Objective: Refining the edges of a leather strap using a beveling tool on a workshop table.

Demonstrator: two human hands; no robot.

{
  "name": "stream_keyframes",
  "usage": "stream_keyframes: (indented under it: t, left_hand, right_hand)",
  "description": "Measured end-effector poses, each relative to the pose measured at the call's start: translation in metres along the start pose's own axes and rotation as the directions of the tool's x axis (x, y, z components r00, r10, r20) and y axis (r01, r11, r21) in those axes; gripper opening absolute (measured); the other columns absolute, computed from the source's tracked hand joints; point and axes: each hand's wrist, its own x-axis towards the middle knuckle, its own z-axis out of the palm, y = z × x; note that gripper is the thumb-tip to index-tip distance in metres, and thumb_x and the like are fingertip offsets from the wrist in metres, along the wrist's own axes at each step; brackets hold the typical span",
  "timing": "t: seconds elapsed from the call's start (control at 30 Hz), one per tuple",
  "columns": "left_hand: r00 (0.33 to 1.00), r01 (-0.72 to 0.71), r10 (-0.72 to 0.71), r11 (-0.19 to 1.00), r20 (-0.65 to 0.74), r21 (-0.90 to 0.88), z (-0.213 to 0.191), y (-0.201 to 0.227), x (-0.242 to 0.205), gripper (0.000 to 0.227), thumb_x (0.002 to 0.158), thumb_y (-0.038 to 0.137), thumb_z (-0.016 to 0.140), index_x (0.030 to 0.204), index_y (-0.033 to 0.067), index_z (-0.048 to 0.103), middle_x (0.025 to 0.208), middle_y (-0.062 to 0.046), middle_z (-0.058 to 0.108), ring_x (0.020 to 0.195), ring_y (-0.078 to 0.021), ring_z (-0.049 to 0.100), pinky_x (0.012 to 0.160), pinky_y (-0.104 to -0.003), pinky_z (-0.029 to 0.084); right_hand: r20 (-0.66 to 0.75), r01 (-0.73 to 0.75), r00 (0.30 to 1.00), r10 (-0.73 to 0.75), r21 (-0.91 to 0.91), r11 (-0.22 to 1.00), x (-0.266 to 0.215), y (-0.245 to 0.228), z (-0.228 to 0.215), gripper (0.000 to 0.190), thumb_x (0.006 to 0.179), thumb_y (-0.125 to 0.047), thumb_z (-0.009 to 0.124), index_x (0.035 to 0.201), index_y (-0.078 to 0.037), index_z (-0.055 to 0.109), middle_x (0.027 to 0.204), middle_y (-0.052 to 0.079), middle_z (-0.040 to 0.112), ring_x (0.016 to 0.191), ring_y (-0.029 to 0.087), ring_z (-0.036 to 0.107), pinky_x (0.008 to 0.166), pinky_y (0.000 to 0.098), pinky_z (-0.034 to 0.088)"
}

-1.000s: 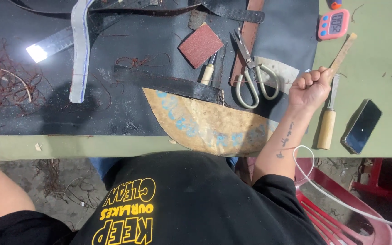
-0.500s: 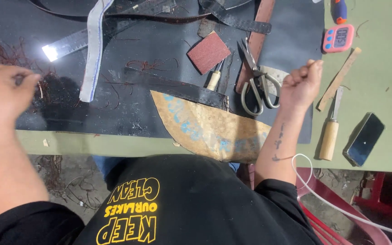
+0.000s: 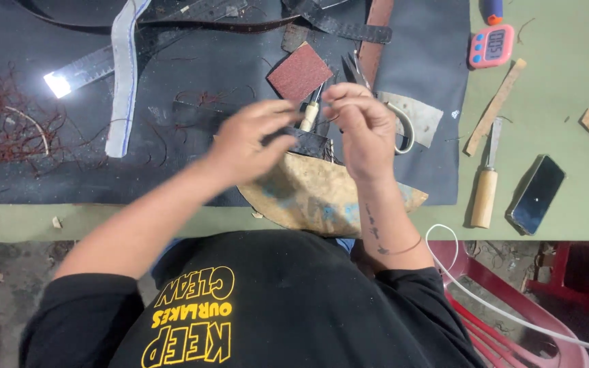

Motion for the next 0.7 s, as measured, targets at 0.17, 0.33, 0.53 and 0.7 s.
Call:
stream_keyframes:
  t: [0.17, 0.33, 0.53, 0.7]
  left_hand:
    - [0.966, 0.260, -0.242, 0.866, 0.095, -0.427, 0.039, 0.016, 0.004, 0.036, 0.101, 0.022, 0.066, 0.133, 0.0068, 0.062, 0.108, -0.012, 0.070, 0.103, -0.0243, 0.062, 0.092, -0.045, 0.053]
    - [0.848, 0.523, -0.376, 0.706, 0.373, -0.478, 0.004, 0.015, 0.001, 0.023, 0.105, 0.015, 0.053, 0.105, 0.0046, 0.074, 0.053, 0.007, 0.051, 0.051, -0.0049, 0.046, 0.056, -0.021, 0.045]
    - [0.815, 0.562, -0.570, 0.730, 0.109, -0.388, -0.037, -0.015, -0.026, 0.014, 0.102, 0.010, 0.062, 0.099, 0.0056, 0.076, 0.068, -0.002, 0.064, 0.067, -0.0077, 0.057, 0.067, -0.026, 0.050]
    - [0.804, 0.580, -0.593, 0.795, -0.028, -0.176, -0.038, -0.049, -0.047, 0.011, 0.104, 0.015, 0.069, 0.100, 0.0115, 0.079, 0.060, 0.003, 0.060, 0.057, -0.0067, 0.049, 0.060, -0.021, 0.040]
  right_hand:
    - [-0.085, -0.009, 0.996, 0.016, 0.079, 0.997, -0.002, 0.007, -0.008, 0.015, 0.103, -0.011, 0.062, 0.102, 0.001, 0.071, 0.108, 0.021, 0.066, 0.091, 0.028, 0.072, 0.078, 0.0394, 0.063]
    - [-0.200, -0.075, 0.976, 0.087, 0.065, 0.995, 0.003, 0.004, -0.042, 0.018, 0.104, -0.007, 0.056, 0.096, 0.001, 0.070, 0.096, 0.020, 0.065, 0.077, 0.025, 0.069, 0.069, 0.0366, 0.063]
    - [-0.382, -0.098, 0.923, 0.051, -0.106, 0.990, 0.005, -0.010, -0.050, 0.013, 0.107, -0.019, 0.058, 0.108, -0.010, 0.068, 0.109, 0.004, 0.069, 0.085, 0.010, 0.067, 0.078, 0.0250, 0.061]
    - [-0.255, -0.247, 0.955, 0.148, -0.417, 0.875, -0.010, 0.027, -0.048, 0.009, 0.102, -0.010, 0.064, 0.108, -0.006, 0.070, 0.090, 0.010, 0.068, 0.075, 0.017, 0.065, 0.069, 0.0299, 0.059]
